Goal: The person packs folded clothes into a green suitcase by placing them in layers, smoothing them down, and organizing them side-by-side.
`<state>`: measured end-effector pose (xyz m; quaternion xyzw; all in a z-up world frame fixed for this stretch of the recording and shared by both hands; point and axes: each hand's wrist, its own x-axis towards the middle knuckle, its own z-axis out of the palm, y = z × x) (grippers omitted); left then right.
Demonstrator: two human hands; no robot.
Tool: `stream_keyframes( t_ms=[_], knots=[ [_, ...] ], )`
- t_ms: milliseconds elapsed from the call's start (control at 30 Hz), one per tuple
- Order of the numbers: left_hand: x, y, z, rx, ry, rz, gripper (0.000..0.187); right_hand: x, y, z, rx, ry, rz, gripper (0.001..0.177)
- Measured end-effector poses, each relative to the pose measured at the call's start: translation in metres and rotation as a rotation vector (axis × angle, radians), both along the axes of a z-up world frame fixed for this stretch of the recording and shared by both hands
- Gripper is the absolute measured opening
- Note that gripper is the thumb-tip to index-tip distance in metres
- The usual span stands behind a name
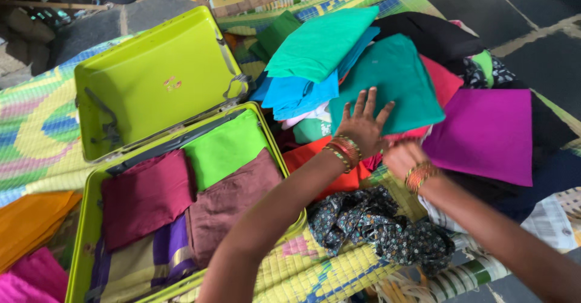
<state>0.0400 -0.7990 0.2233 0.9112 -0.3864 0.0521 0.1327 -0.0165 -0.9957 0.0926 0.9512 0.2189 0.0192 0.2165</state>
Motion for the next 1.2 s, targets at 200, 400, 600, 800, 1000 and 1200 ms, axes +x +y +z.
stream_keyframes(
  t_ms=[200, 400, 600, 800, 1000, 1200],
  knots=[
    [0.002, -0.034, -0.027, 0.243, -0.212, 0.009, 0.108, -0.063, 0.018, 0.021, 0.1, -0.055, -0.06, 0.009],
    [0.013, -0.034, -0.078, -0.202, -0.601, -0.084, 0.101, -0.057, 0.056, 0.053, 0.271, -0.283, -0.223, 0.019],
    [0.056, -0.043, -0.025, -0.265, -0.165, -0.1, 0.104, -0.038, 0.067, 0.058, 0.27, -0.582, -0.156, 0.037],
    [0.042, -0.03, -0.01, -0.097, -0.207, -0.119, 0.096, -0.034, 0.026, 0.033, 0.399, -0.296, -0.097, 0.011],
    [0.049, -0.01, -0.013, -0.112, -0.114, -0.143, 0.09, -0.172, 0.041, 0.079, 0.454, -0.248, 0.156, 0.03],
    [0.025, -0.013, -0.071, 0.04, -0.336, -0.153, 0.071, -0.251, 0.079, 0.107, 0.701, 0.14, 0.139, 0.035]
  ],
)
